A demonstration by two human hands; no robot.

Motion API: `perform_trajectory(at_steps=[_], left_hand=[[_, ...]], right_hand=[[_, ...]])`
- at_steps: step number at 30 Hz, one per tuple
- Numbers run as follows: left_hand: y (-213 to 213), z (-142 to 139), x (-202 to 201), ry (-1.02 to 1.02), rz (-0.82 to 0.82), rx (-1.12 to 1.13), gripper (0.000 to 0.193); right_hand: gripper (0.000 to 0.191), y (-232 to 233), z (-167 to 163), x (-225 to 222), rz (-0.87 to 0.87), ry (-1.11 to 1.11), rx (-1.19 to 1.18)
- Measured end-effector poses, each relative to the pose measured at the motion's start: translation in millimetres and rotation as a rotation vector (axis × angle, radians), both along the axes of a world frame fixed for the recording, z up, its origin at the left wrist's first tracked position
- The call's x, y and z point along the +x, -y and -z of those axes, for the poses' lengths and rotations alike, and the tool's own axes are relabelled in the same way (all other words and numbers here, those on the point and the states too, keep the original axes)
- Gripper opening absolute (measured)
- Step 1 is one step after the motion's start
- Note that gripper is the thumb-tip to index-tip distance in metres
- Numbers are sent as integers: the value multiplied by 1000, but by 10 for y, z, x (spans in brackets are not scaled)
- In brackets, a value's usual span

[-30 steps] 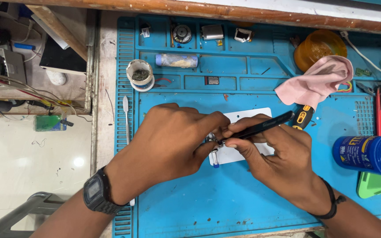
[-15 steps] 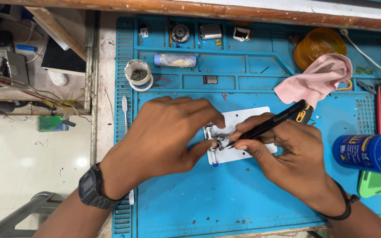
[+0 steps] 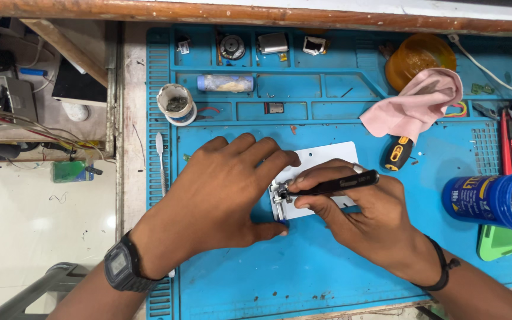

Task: The person works on a small spring-loaded metal clamp mounted on a white plate at a repair bench. They manipulate the clamp by hand, use tweezers and a screwdriver on its parts, then use scissors to trim a small component while holding it.

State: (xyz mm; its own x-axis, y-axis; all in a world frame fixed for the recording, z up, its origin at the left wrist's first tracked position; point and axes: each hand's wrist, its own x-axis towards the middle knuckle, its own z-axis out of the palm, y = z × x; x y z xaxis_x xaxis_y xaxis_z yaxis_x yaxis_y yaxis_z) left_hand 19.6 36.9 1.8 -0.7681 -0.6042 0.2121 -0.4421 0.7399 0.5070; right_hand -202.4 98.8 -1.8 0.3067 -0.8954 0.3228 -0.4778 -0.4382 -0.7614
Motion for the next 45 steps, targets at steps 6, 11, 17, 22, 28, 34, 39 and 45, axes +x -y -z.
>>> perform_trajectory(at_steps=[6,11,17,22,28,34,39,45], left_hand=[[18,-15,-7,-7,2,-21,74],[29,-1,6,-39,-4,-22,69],[63,50,23,-77,-41,-56,56],[67,64,23,-149,-94,-108,57],[53,49,-16,-65,-135,-134,45],[91,-4,18,-44,-131,-158,59],[115,-90,90,-61,-60,-71,52],[113,-68,125,-45,73,5,36]], right_hand=[[13,-12,-26,-41,6,-65,7],[15,10,-101,-148,5,-128,212],[11,11,-146,-222,54,-35,281],[17,-2,-197,-211,168,14,118],[10,114,-42,-99,182,-27,-35],[10,192,103,-110,100,-11,6],[12,172,72,-198,12,88,142],[12,116,-33,-190,32,-21,36]])
